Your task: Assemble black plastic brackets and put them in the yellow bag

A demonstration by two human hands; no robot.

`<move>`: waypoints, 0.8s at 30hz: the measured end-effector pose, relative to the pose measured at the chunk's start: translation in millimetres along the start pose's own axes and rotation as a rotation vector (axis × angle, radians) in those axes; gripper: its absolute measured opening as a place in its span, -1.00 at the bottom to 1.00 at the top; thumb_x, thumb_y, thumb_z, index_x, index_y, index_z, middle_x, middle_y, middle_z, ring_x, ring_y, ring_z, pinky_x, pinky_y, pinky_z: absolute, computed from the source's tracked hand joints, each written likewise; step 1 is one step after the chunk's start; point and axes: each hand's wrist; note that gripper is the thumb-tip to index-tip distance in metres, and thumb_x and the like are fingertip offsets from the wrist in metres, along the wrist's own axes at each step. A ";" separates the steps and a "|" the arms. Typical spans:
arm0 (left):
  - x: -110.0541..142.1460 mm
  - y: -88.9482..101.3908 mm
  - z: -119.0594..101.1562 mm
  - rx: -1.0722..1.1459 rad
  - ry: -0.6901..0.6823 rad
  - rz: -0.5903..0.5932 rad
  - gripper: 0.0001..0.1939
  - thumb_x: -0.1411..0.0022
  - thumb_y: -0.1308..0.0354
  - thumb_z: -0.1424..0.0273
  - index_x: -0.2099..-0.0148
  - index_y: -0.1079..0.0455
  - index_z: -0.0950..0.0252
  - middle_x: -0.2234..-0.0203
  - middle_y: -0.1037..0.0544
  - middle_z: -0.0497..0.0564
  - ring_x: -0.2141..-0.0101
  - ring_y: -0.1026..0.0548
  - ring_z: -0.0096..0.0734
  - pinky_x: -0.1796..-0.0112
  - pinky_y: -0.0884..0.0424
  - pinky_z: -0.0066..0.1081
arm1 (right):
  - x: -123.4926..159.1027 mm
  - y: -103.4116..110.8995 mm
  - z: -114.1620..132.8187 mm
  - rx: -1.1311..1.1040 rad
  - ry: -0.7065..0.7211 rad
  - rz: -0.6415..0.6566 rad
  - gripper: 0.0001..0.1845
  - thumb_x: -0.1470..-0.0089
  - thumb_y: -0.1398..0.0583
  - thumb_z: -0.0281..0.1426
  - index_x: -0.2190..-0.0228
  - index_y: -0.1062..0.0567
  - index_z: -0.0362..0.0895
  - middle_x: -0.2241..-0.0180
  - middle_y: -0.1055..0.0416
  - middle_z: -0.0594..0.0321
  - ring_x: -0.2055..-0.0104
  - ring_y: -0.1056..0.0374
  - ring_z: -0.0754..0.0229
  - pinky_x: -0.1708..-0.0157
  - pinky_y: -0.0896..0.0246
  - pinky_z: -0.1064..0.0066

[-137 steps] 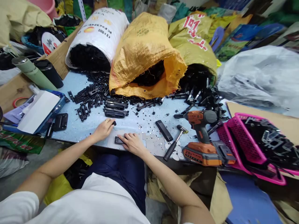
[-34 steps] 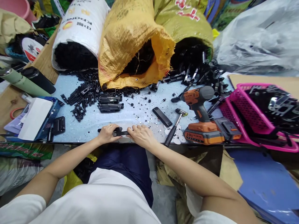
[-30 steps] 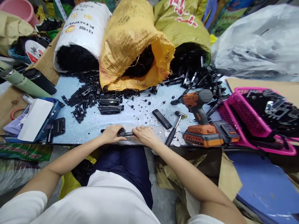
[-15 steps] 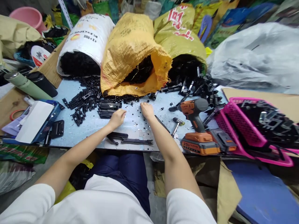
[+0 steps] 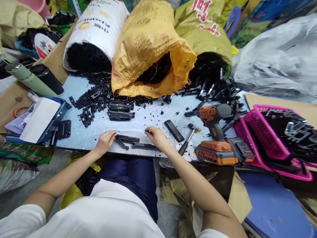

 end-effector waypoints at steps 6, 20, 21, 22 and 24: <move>7.7 -2.7 10.1 -0.040 -0.104 -0.019 -0.79 -0.30 0.01 0.44 0.07 -0.39 0.29 0.21 -0.56 0.12 0.15 -0.50 -0.29 0.14 -0.40 -0.24 | 12.2 5.2 21.1 -0.083 0.127 0.035 -0.81 -0.10 -0.11 -0.33 0.32 -0.50 -0.11 0.29 -0.50 0.18 0.26 -0.40 0.20 0.23 -0.24 0.40; -4.8 0.8 39.4 -0.026 -0.398 0.072 -0.78 -0.31 0.06 0.49 0.06 -0.36 0.33 0.30 -0.58 0.11 0.28 -0.54 -0.38 0.26 -0.47 -0.32 | 8.6 4.4 55.8 0.162 0.299 0.255 -0.86 -0.12 -0.08 -0.48 0.34 -0.46 -0.16 0.39 -0.44 0.14 0.31 -0.36 0.18 0.29 -0.17 0.44; -5.9 0.8 40.0 -0.027 -0.397 0.086 -0.79 -0.31 0.05 0.48 0.08 -0.37 0.33 0.32 -0.58 0.11 0.30 -0.54 -0.38 0.26 -0.47 -0.32 | 8.3 4.2 56.0 0.188 0.292 0.252 -0.85 -0.13 -0.07 -0.49 0.34 -0.45 -0.16 0.39 -0.44 0.13 0.29 -0.36 0.17 0.29 -0.17 0.43; -6.2 0.8 40.3 -0.030 -0.406 0.095 -0.79 -0.31 0.05 0.47 0.09 -0.37 0.34 0.34 -0.58 0.10 0.30 -0.54 -0.38 0.27 -0.47 -0.32 | 7.8 3.7 55.2 0.218 0.268 0.243 -0.85 -0.13 -0.07 -0.50 0.34 -0.46 -0.17 0.38 -0.44 0.11 0.28 -0.36 0.16 0.29 -0.17 0.43; -4.4 0.8 40.8 -0.044 -0.434 0.099 -0.78 -0.31 0.06 0.49 0.07 -0.36 0.35 0.32 -0.57 0.13 0.25 -0.54 -0.35 0.24 -0.47 -0.30 | 6.4 2.6 50.8 0.250 0.205 0.245 -0.85 -0.12 -0.08 -0.51 0.35 -0.47 -0.18 0.37 -0.46 0.10 0.28 -0.37 0.15 0.29 -0.17 0.43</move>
Point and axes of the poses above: each hand's wrist, its own x-axis away from the middle knuckle, its own y-axis out of the back of the hand, z = x × y
